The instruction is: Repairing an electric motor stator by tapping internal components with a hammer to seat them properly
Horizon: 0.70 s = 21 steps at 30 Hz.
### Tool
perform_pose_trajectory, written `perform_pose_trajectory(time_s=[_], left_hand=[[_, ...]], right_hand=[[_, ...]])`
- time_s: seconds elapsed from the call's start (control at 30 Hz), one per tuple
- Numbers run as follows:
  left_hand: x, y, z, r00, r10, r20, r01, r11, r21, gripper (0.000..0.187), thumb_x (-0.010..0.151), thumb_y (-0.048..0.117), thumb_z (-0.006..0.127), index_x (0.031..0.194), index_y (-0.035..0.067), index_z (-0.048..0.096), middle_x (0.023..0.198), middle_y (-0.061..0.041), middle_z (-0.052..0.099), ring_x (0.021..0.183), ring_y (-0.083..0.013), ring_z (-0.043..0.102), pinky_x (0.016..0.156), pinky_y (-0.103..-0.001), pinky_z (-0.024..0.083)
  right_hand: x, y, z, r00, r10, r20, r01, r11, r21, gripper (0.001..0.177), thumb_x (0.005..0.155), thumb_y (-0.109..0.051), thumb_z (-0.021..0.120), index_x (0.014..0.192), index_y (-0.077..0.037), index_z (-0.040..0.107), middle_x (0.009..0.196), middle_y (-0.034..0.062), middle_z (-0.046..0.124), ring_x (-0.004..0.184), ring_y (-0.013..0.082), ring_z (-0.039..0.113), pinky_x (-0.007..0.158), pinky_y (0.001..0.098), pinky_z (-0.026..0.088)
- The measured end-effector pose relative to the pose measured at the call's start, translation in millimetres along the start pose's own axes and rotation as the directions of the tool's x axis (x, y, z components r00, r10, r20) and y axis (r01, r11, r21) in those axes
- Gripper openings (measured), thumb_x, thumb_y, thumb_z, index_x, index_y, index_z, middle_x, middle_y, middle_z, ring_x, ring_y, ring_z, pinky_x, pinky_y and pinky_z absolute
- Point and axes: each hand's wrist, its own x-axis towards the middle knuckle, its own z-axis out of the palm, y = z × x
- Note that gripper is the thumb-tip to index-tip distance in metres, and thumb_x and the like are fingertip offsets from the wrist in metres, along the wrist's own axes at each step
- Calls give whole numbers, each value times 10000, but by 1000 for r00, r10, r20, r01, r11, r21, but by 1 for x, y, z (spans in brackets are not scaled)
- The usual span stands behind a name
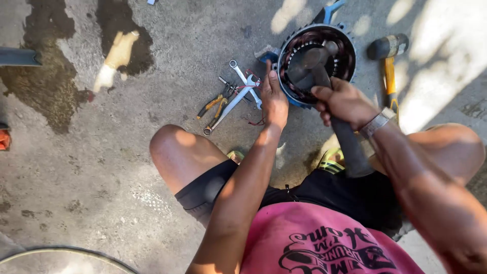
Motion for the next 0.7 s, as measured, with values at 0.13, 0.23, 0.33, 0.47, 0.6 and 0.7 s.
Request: perform_pose_trajectory(time_s=[0.13, 0.23, 0.33, 0.47, 0.6, 0.7], left_hand=[[12, -19, -2, 999, -3, 36, 3, 1000, 23, 496, 1151, 352, 368, 1584, 125, 450, 1608, -171, 468, 1523, -327, 391, 1313, -447, 281], [9, -15, 0, 998, 38, 46, -38, 999, -4, 492, 1153, 327, 379, 1563, 69, 471, 1613, -195, 459, 1534, -336, 381, 1326, -440, 275], [4, -6, 11, 998, -13, -62, 14, 1000, 9, 476, 1148, 329, 374, 1558, 113, 481, 1562, -205, 514, 1491, -377, 429, 1299, -490, 299], [18, -27, 31, 980, -20, -199, 1, 995, -96, 445, 1166, 333, 357, 1573, 209, 488, 1575, -130, 520, 1496, -337, 438, 1289, -452, 313], [19, -40, 43, 952, -73, -298, 42, 993, -109, 417, 1176, 375, 341, 1543, 304, 525, 1569, -35, 543, 1487, -266, 464, 1279, -426, 324], [9, -13, 48, 942, -168, -290, 31, 905, -424, 425, 1170, 351, 361, 1530, 255, 567, 1467, -110, 598, 1302, -273, 568, 1182, -400, 425]], right_hand=[[-17, -27, -8, 997, -49, -52, 50, 998, 23, 218, 1042, -181, 609, 1076, 11, 511, 652, 103, 479, 439, 192, 526, 353, 367, 510], [-12, -5, -4, 943, -276, -188, 294, 952, 79, 256, 1120, -241, 567, 1093, 1, 489, 710, 140, 524, 476, 221, 562, 410, 402, 551], [-15, 4, 5, 999, -48, -7, 49, 997, 58, 227, 1010, -162, 625, 1015, 39, 520, 610, 138, 491, 379, 229, 510, 318, 419, 494], [-30, -27, -4, 993, -113, -44, 115, 993, 38, 205, 1025, -160, 611, 1039, 19, 514, 650, 101, 492, 424, 193, 524, 356, 381, 503], [-28, -27, -10, 943, -222, -248, 236, 971, 30, 198, 1108, -179, 545, 1139, -9, 448, 684, 74, 521, 469, 167, 583, 398, 344, 551], [-30, -3, 0, 999, 41, 6, -41, 994, -102, 167, 1002, -111, 575, 1034, 25, 484, 605, 116, 489, 390, 223, 528, 320, 407, 490]])
